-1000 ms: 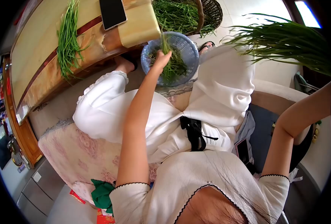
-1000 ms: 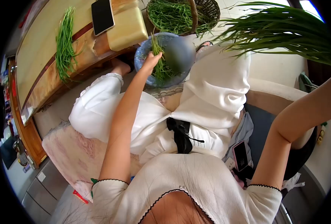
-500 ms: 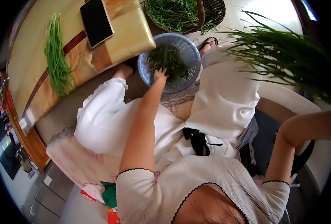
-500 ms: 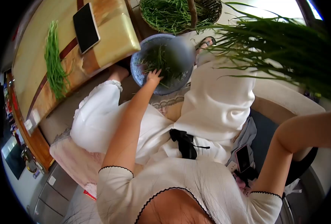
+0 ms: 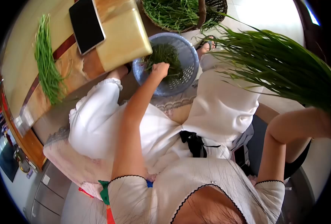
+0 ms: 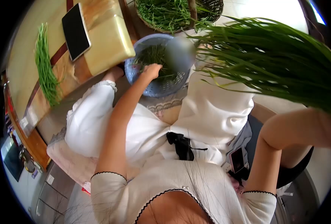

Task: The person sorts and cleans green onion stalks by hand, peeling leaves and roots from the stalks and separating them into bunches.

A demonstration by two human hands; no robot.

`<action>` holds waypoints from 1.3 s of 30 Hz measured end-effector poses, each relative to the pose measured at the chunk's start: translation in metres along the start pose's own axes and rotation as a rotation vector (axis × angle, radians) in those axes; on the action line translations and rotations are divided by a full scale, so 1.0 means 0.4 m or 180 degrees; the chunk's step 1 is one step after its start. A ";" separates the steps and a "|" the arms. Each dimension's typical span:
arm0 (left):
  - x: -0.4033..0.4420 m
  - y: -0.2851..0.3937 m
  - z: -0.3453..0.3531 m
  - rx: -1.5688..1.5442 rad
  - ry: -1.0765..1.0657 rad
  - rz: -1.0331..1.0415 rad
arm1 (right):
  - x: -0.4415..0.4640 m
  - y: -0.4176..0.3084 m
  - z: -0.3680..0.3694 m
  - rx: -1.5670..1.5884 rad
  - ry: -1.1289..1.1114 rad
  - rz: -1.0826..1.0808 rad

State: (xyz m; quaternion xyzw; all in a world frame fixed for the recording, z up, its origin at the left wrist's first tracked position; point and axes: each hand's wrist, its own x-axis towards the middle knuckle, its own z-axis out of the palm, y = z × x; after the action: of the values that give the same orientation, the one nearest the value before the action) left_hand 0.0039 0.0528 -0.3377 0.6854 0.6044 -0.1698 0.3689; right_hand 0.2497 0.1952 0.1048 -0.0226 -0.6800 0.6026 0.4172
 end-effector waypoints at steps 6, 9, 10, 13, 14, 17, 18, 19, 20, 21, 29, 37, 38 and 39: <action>-0.275 0.032 -0.237 -0.0008 0.1132 0.0184 | -0.107 0.148 0.094 0.0337 0.0744 0.0043; -0.436 0.140 -0.404 -0.1463 0.2834 0.0608 | -0.159 0.220 0.229 -0.0518 0.1582 0.0719; -0.486 0.170 -0.441 -0.2159 0.2964 0.0656 | -0.170 0.251 0.243 0.0062 0.1508 0.0980; -0.563 0.237 -0.472 -0.2475 0.3231 0.1710 | -0.146 0.245 0.358 0.0110 0.1354 0.1350; -0.572 0.267 -0.472 -0.2694 0.2840 0.1985 | -0.144 0.247 0.383 0.0101 0.1255 0.1334; -0.585 0.291 -0.482 -0.3099 0.2116 0.2245 | -0.126 0.256 0.413 0.0326 0.1158 0.1224; -0.580 0.287 -0.483 -0.3378 0.1755 0.2222 | -0.119 0.259 0.415 0.0543 0.1162 0.1217; -0.558 0.273 -0.463 -0.3304 0.1749 0.2264 | -0.114 0.262 0.424 0.0529 0.1189 0.1142; -0.520 0.250 -0.430 -0.2940 0.1841 0.2175 | -0.107 0.265 0.432 0.0361 0.1066 0.1082; -0.499 0.238 -0.422 -0.2592 0.1935 0.2089 | -0.099 0.263 0.434 0.0182 0.0943 0.1035; -0.544 0.229 -0.506 -0.3850 0.0046 0.1636 | -0.053 0.269 0.414 0.0060 0.0792 0.1849; -0.599 0.171 -0.480 -0.3809 0.0598 0.1608 | -0.070 0.281 0.373 -0.1103 -0.0678 0.1367; -0.599 0.158 -0.471 -0.4022 0.0402 0.1490 | -0.076 0.289 0.375 -0.1703 -0.0422 0.0890; -0.600 0.156 -0.469 -0.4025 0.0380 0.1487 | -0.080 0.295 0.375 -0.2296 -0.0165 0.0403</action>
State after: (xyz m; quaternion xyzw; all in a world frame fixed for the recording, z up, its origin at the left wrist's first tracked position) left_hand -0.0275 0.0173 -0.0304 0.4586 0.4428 0.3388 0.6920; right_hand 0.1257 0.0903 -0.0002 -0.1951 -0.8563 0.3490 0.3269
